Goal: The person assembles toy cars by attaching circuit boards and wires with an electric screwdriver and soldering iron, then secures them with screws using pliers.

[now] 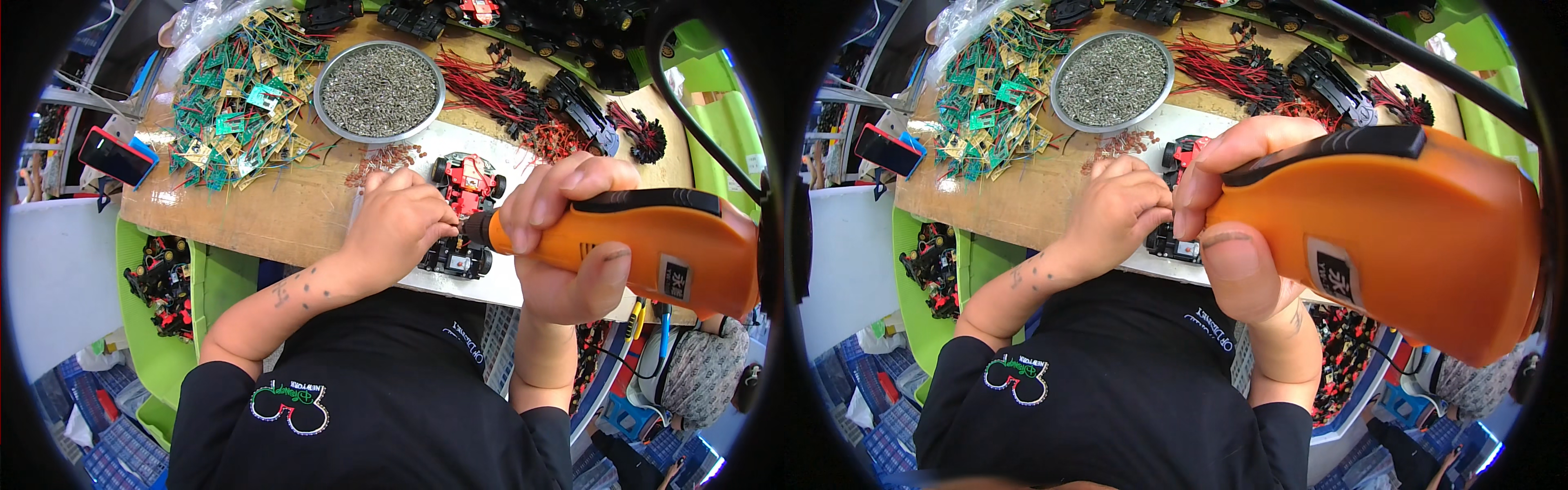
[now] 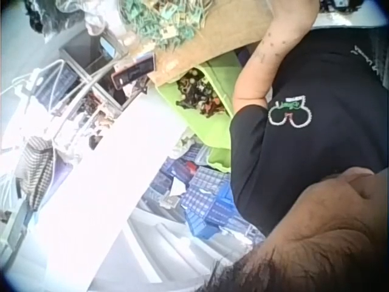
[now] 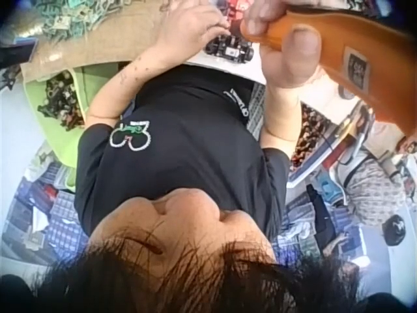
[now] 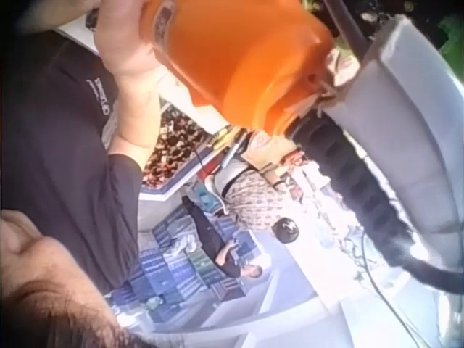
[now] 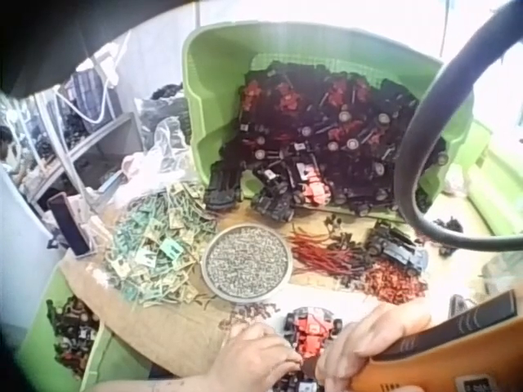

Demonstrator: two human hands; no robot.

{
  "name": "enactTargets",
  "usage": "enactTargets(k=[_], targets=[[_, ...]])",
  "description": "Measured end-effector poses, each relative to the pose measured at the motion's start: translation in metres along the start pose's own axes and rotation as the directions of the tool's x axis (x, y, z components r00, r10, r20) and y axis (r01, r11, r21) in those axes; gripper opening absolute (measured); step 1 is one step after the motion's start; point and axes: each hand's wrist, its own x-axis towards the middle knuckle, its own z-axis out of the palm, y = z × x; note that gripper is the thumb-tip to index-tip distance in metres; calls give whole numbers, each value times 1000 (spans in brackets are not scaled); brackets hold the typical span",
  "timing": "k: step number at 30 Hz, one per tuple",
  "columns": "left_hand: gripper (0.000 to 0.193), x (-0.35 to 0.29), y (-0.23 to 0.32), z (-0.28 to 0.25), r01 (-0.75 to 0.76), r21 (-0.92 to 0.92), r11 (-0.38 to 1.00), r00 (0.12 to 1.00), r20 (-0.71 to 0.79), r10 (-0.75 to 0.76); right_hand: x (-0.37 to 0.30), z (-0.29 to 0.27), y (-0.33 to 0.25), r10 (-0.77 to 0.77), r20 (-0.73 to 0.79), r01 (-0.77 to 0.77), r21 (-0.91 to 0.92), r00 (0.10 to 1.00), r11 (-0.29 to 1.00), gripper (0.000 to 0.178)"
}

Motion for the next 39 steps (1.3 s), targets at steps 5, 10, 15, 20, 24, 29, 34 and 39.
enactTargets(k=[5,10,15,20,24,29,34,39], targets=[[13,-7,0,4,61,-87,994,998,-23,-63,-2,2,2,20,-2,-20,2,1000,1000,49],[17,-21,11,6,-135,-40,990,988,-77,131,-7,-1,8,-10,-72,4,-76,997,997,45],[20,-28,9,13,-204,5,979,977,-56,204,-9,0,8,-10,-92,3,-79,996,997,41],[18,-27,11,13,-195,8,981,979,-54,195,-10,-3,13,-32,-89,26,-68,995,997,39],[18,-28,11,14,-186,10,982,981,-62,186,-11,-2,14,-24,-96,17,-78,995,997,40],[19,-27,11,12,-196,29,980,979,-44,197,-12,-6,17,-8,-57,1,-119,998,993,40],[14,-27,13,14,-174,8,985,982,-66,174,-13,-6,24,-49,-116,58,75,992,995,29],[14,-26,12,12,-180,-7,984,983,-45,180,-12,-8,17,3,-123,4,60,992,998,40]])
